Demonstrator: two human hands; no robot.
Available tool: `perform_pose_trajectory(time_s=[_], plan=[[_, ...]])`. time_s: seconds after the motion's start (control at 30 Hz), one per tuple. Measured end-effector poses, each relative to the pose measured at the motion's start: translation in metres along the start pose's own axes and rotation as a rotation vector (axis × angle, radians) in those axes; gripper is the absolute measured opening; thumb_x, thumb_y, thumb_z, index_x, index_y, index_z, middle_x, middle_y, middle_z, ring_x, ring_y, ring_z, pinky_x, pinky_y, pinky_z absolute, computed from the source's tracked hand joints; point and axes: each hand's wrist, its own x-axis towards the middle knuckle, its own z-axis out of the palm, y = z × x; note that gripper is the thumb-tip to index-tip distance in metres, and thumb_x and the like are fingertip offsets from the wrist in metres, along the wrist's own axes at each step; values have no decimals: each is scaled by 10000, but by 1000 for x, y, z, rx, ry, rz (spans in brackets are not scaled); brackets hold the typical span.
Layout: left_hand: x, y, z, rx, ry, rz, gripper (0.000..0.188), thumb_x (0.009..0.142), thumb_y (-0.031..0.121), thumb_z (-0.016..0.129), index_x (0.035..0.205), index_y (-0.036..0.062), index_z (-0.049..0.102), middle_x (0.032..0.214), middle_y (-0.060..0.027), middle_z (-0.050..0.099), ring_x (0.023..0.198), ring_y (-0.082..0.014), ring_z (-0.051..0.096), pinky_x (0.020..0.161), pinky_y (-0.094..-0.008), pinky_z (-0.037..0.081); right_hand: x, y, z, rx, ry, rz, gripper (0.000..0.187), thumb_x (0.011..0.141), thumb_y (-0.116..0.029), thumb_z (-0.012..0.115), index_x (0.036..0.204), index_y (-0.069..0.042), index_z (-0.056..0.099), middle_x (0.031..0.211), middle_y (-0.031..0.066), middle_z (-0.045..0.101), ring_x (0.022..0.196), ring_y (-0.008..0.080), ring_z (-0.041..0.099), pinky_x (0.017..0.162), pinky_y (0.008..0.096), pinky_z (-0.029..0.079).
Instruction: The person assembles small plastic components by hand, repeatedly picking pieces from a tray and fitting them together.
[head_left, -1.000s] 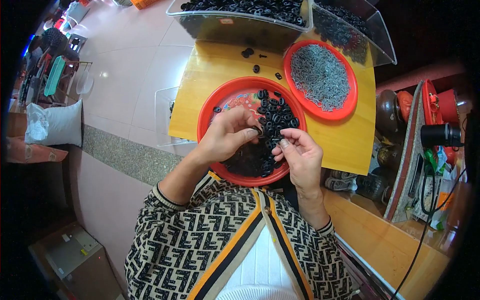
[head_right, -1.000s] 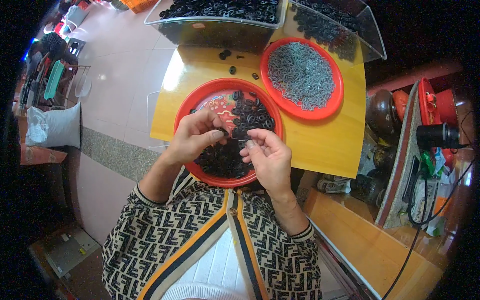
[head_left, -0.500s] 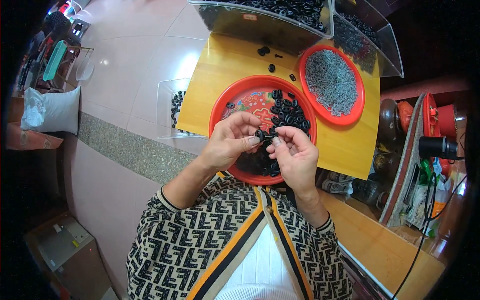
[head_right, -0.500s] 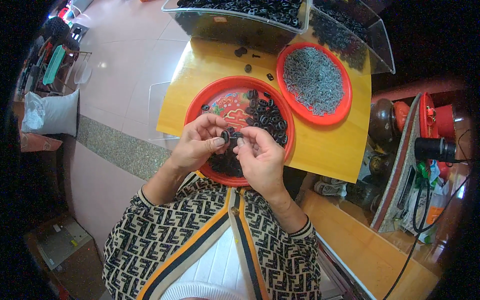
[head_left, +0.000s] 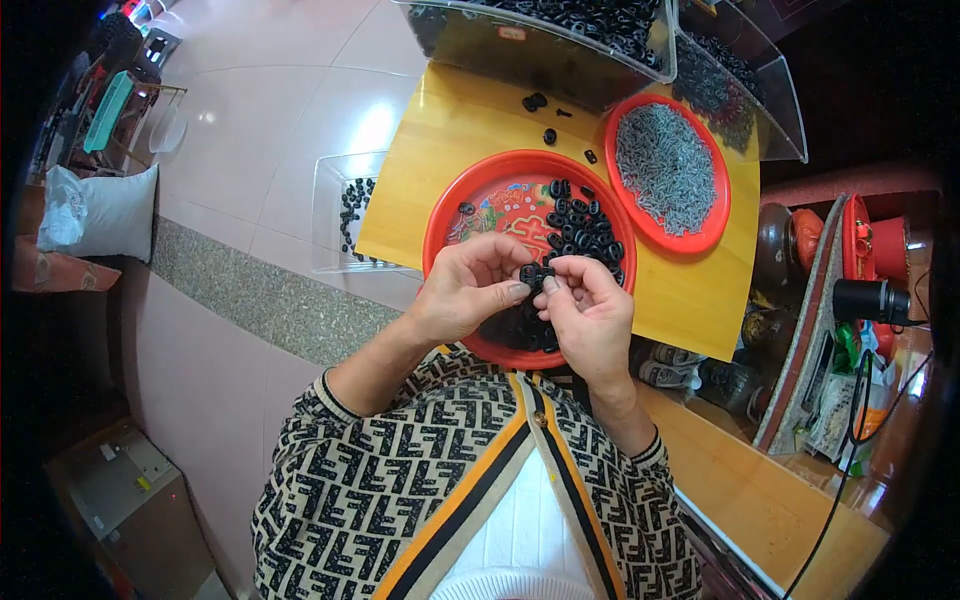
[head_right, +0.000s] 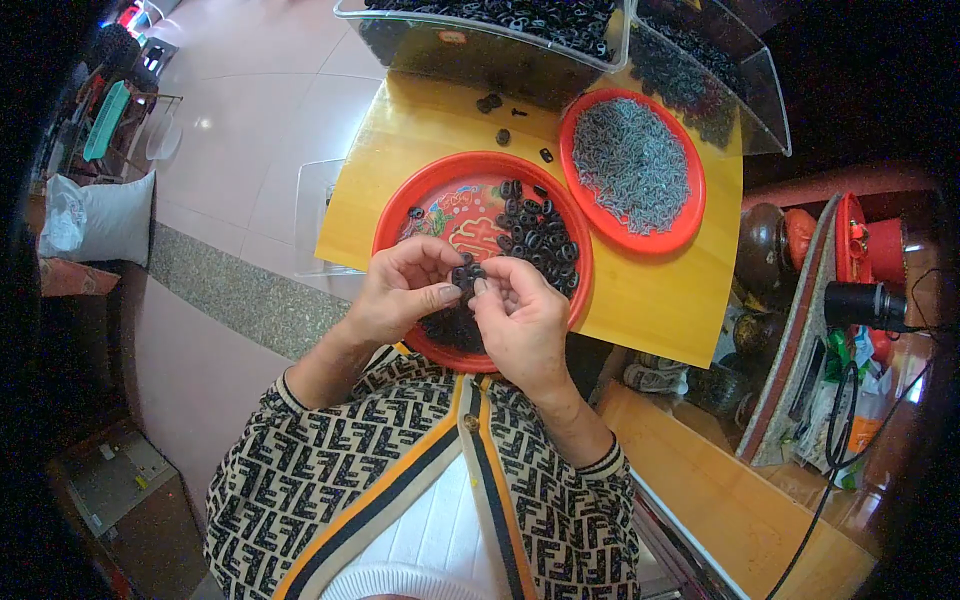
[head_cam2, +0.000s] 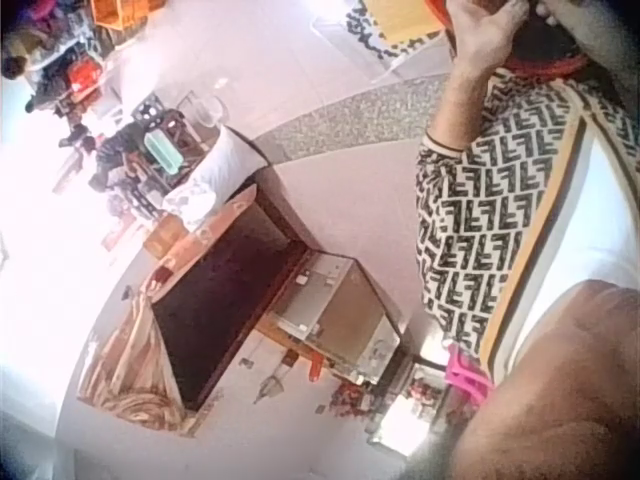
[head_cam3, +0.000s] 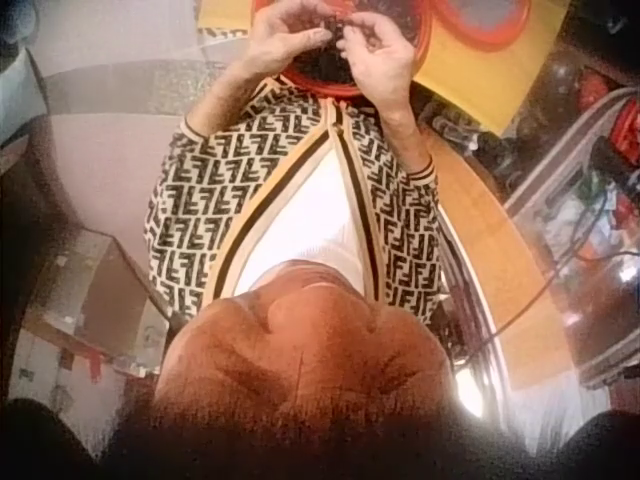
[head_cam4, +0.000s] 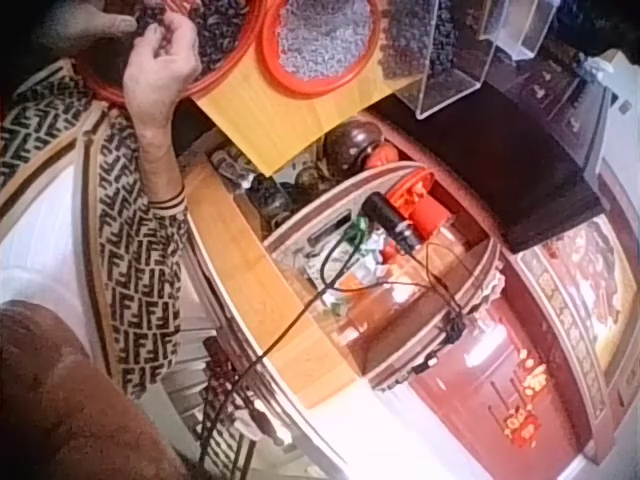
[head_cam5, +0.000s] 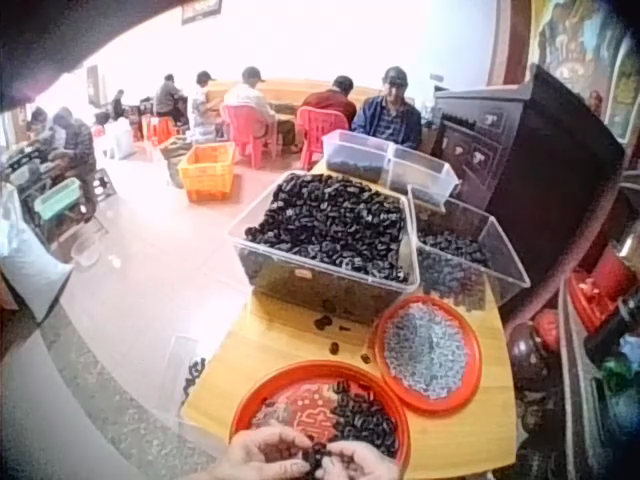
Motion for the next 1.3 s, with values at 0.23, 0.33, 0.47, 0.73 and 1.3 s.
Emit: perform_pose_trajectory(time_s=[0.23,0.33,0.47,0.73,1.3], plan=[[0,-2,2,-1,-13,34,253,762,0,612,989,-21,503,876,-54,575,789,-110,560,699,-232,470,1,-5,1,63,-29,44,131,808,21,514,938,30,528,752,41,565,617,68,556,529,181,471],[0,-4,1,17,-1,43,258,763,-1,611,997,-22,503,878,-53,574,792,-108,558,698,-229,467,2,-5,0,83,-45,91,118,808,17,518,925,32,531,746,40,567,612,68,555,523,179,468],[1,-4,1,15,1,39,259,763,1,611,999,-23,506,876,-51,574,790,-108,557,700,-227,464,3,-7,-2,129,-60,127,120,799,3,535,916,33,536,743,43,574,609,68,559,522,182,467],[1,-5,2,18,-12,62,243,763,-14,604,991,-25,522,892,-56,563,805,-109,553,707,-232,462,5,-4,-5,149,-87,137,120,799,-7,541,910,40,549,748,49,581,621,75,569,527,188,476],[0,8,12,178,-29,-36,180,773,-79,527,949,-50,551,802,-47,573,735,-96,566,669,-211,466,21,20,-29,669,-410,329,136,759,-43,625,853,19,547,757,81,591,631,141,602,550,220,519]])
